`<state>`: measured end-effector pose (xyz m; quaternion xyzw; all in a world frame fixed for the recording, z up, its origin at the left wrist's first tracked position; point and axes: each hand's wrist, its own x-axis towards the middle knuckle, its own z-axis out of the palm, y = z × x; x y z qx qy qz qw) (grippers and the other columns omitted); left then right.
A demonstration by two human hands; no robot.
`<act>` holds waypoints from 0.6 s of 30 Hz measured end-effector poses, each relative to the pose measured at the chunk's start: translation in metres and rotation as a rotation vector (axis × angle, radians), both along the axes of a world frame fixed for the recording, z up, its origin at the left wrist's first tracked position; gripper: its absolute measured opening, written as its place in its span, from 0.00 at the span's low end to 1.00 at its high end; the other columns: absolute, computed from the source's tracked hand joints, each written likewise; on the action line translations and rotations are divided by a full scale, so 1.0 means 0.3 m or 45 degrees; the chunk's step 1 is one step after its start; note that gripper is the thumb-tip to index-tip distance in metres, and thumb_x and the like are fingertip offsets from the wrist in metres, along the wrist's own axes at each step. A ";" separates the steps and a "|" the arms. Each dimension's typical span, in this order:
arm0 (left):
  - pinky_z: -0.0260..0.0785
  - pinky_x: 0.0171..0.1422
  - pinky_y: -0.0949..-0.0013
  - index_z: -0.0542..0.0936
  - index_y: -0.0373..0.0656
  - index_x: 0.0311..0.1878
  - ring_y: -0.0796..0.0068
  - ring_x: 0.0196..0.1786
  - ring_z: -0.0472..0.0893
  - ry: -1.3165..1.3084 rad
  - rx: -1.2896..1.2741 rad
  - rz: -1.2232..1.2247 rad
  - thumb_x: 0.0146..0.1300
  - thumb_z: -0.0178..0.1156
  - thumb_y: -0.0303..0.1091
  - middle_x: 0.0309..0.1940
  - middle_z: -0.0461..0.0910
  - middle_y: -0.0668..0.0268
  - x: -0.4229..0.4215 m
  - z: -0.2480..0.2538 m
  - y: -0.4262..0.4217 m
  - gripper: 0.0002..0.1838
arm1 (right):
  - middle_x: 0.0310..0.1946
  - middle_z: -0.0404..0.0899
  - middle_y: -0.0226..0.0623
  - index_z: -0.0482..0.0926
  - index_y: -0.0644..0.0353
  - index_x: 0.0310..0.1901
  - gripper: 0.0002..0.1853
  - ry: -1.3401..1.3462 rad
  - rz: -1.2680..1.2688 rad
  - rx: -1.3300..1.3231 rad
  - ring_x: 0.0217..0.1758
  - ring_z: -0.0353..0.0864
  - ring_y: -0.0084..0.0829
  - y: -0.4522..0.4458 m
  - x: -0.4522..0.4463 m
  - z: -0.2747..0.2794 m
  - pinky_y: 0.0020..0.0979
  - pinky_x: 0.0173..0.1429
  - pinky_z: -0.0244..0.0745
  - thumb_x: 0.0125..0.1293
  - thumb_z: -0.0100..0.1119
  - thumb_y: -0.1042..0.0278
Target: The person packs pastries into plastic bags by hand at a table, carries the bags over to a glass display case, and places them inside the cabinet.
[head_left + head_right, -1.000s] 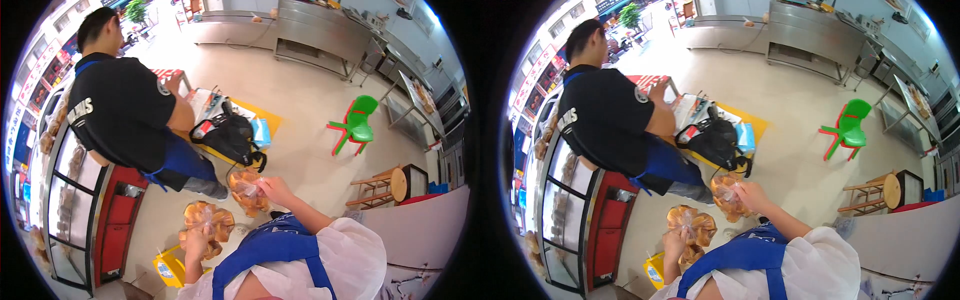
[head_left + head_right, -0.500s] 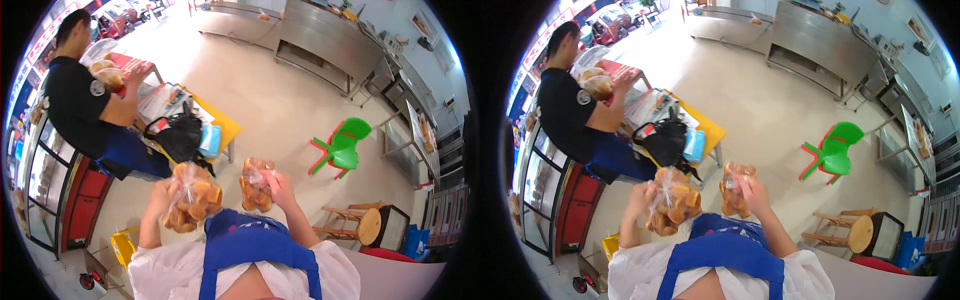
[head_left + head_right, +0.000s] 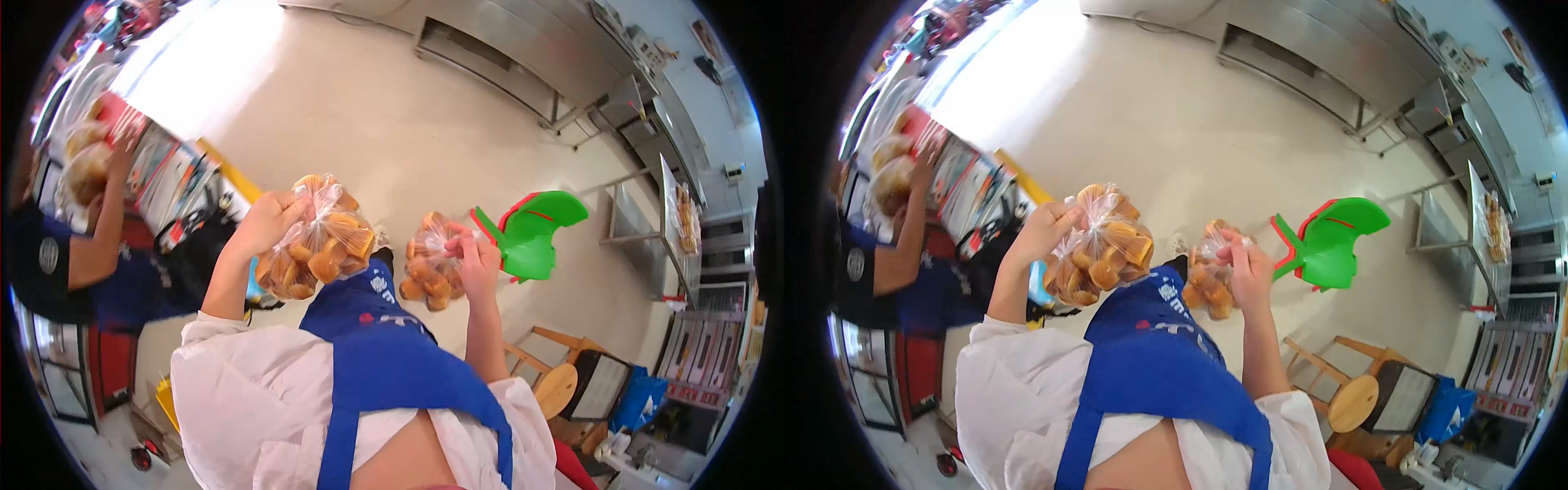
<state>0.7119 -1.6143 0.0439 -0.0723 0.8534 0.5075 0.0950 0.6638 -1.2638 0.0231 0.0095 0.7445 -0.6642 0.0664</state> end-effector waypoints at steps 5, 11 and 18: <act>0.69 0.41 0.67 0.83 0.41 0.33 0.74 0.31 0.76 -0.106 0.033 -0.094 0.67 0.51 0.40 0.24 0.79 0.63 -0.509 -0.052 -0.017 0.16 | 0.35 0.82 0.39 0.81 0.70 0.42 0.16 -0.119 0.070 0.055 0.29 0.78 0.21 -0.029 -0.443 -0.023 0.23 0.36 0.74 0.73 0.47 0.65; 0.71 0.43 0.64 0.84 0.44 0.36 0.66 0.32 0.79 -0.003 -0.258 -0.429 0.66 0.50 0.41 0.28 0.81 0.57 -1.105 -0.126 -0.140 0.15 | 0.28 0.80 0.32 0.80 0.68 0.46 0.17 -0.154 0.124 0.045 0.29 0.77 0.18 -0.201 -1.065 -0.031 0.21 0.35 0.73 0.74 0.46 0.62; 0.70 0.47 0.59 0.85 0.51 0.38 0.59 0.36 0.79 -0.199 -0.274 -0.434 0.67 0.50 0.46 0.31 0.81 0.56 -1.683 -0.211 -0.390 0.16 | 0.26 0.81 0.34 0.81 0.69 0.41 0.17 -0.022 0.351 0.141 0.28 0.78 0.21 -0.528 -1.769 -0.249 0.23 0.36 0.74 0.72 0.47 0.64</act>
